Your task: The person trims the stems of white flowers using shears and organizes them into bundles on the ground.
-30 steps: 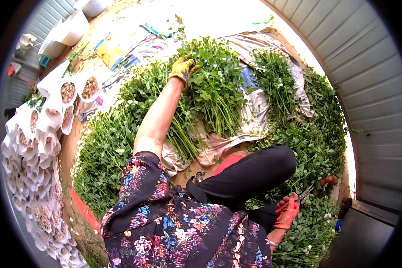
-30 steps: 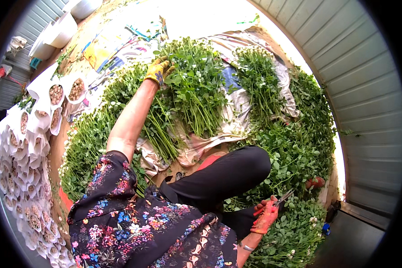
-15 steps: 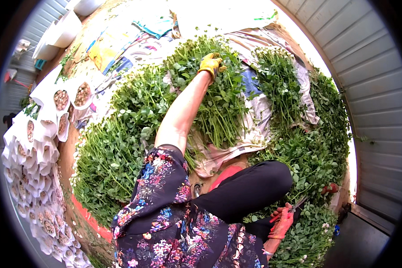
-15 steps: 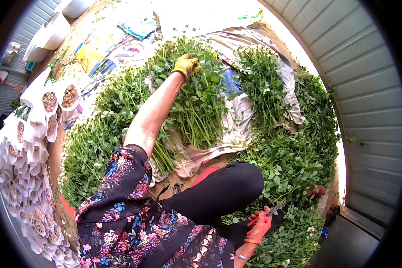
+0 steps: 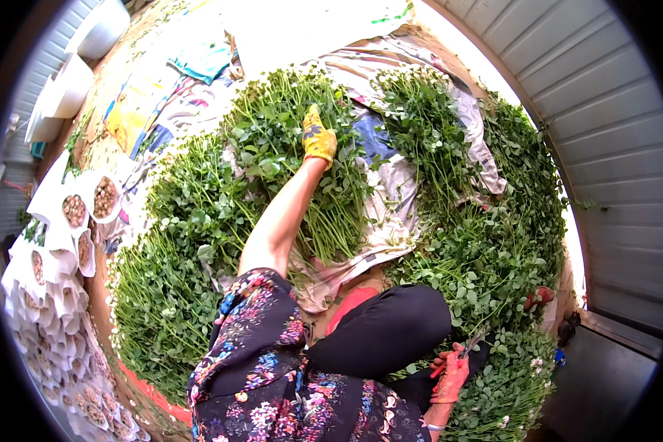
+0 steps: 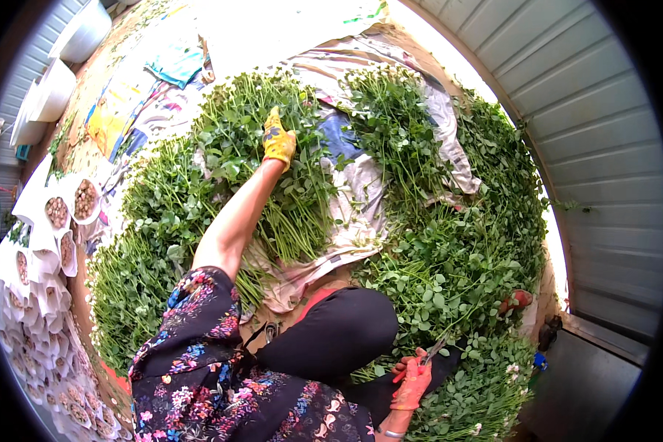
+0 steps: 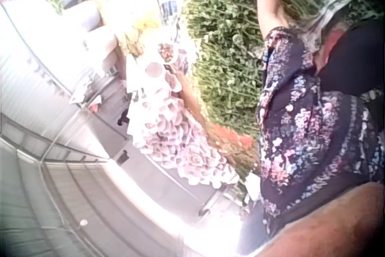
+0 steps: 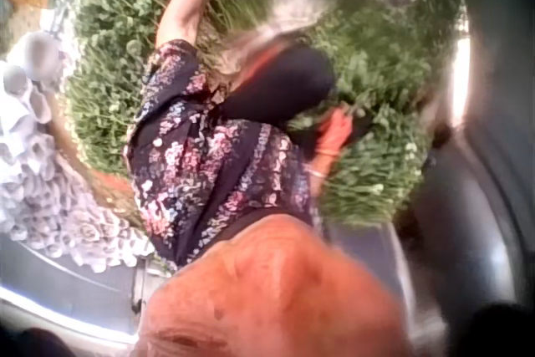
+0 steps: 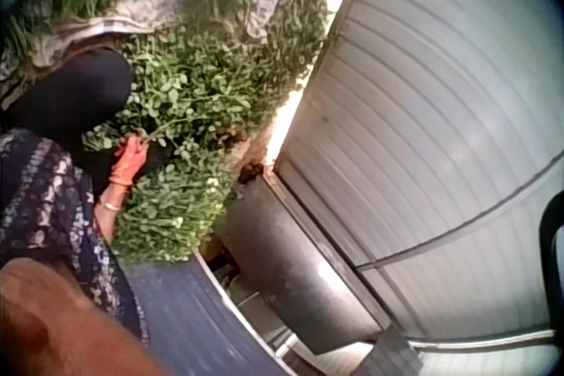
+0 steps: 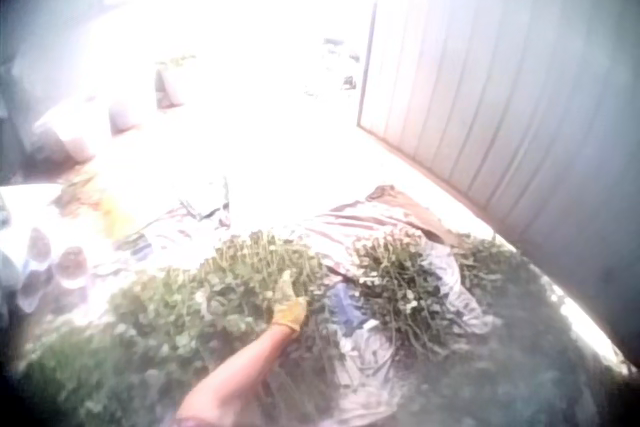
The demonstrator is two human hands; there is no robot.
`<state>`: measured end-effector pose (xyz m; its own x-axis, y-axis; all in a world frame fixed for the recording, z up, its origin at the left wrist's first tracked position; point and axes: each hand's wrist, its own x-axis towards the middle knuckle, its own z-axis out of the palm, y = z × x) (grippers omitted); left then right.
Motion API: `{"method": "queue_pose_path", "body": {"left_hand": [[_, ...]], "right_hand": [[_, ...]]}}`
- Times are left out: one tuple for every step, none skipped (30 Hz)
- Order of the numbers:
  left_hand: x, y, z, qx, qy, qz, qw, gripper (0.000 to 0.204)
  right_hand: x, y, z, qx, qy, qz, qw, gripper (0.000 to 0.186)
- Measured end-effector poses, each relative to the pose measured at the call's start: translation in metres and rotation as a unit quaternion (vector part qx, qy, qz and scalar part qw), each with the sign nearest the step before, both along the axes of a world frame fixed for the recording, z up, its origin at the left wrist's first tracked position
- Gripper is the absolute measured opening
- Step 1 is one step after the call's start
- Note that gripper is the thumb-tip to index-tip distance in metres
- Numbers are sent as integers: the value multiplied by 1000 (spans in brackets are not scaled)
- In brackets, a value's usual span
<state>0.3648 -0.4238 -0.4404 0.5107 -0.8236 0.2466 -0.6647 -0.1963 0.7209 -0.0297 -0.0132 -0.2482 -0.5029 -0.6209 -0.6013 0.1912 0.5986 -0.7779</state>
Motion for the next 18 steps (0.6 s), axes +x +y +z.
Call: {"method": "queue_pose_path", "body": {"left_hand": [[-2,5,2,-2,-61,-30,998,74],[-10,14,25,-5,-118,-66,991,74],[-9,19,35,-10,-232,-135,963,65],[-7,14,37,40,-305,-196,931,54],[-10,13,33,59,-337,-226,912,50],[-13,12,29,77,-369,-257,890,46],[-11,9,25,102,-388,-271,875,47],[-13,0,15,138,-400,-290,859,48],[-19,-9,11,204,-399,-311,838,51],[-24,-17,8,266,-401,-335,810,54],[-27,-22,-7,313,-376,-333,806,57],[-31,-19,-23,357,-351,-343,795,59],[-35,-6,-25,293,-314,-363,827,64],[-44,5,5,287,-309,-411,809,65],[-40,16,17,305,-297,-403,810,64],[-54,17,21,329,-283,-465,772,62],[-31,13,-14,299,-331,-466,764,61],[0,15,-12,189,-403,-535,718,62]], "right_hand": [[0,-2,0,2,3,-2,1000,38],[1,-1,-1,3,8,-10,1000,40],[1,-1,-2,-5,-3,-7,1000,40],[2,0,-3,-13,-15,-4,1000,39],[2,1,-2,-21,-24,-1,999,39],[4,2,-2,-13,-17,-1,1000,39],[7,2,-1,-6,-10,-2,1000,39],[10,1,-1,-1,0,-12,1000,39],[12,3,1,-9,4,-17,1000,40],[15,5,4,-18,8,-26,999,40],[16,10,6,-26,14,-46,998,41],[16,21,13,-30,28,-79,996,42],[20,30,24,6,28,-114,993,46],[22,41,31,-6,21,-161,987,47],[16,36,43,-3,14,-188,982,46],[11,52,51,-31,16,-214,976,45],[1,58,57,-39,50,-216,974,42],[-13,56,58,-60,58,-223,971,38]]}}
